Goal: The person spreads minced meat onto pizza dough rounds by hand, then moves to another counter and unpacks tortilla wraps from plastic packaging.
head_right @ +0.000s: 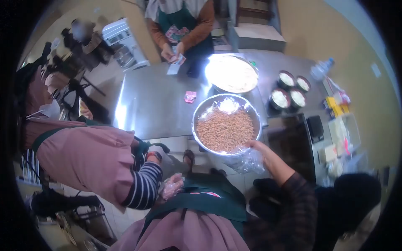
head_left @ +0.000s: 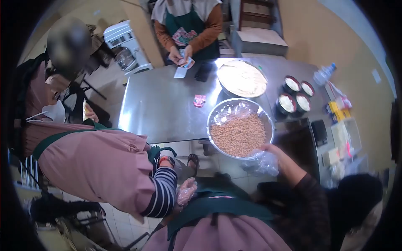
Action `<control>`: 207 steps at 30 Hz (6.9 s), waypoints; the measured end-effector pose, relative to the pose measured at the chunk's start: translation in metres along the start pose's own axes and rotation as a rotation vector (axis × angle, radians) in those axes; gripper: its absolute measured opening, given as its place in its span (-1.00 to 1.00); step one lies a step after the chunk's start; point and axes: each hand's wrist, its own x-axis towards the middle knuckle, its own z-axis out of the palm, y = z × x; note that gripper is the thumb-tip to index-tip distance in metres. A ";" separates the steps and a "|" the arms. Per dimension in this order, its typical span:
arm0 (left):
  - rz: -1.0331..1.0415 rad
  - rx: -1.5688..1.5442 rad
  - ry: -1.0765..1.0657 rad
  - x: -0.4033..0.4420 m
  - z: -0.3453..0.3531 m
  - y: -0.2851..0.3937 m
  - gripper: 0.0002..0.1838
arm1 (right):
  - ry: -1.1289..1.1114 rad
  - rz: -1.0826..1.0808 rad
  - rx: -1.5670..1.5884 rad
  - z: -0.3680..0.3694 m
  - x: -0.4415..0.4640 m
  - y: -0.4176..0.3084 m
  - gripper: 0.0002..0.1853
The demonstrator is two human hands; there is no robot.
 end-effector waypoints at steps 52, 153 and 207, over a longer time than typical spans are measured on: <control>0.823 -0.966 0.481 -0.268 -0.035 -0.166 -0.56 | -1.084 0.006 -1.078 0.258 0.037 0.445 -0.83; -0.023 0.606 -0.436 0.428 -0.951 0.931 -0.62 | -0.449 -0.573 -0.632 1.125 0.917 -0.148 -0.52; -1.742 0.445 -1.554 0.129 -0.051 0.199 -0.57 | 2.395 -0.862 1.058 0.536 0.222 0.385 -0.82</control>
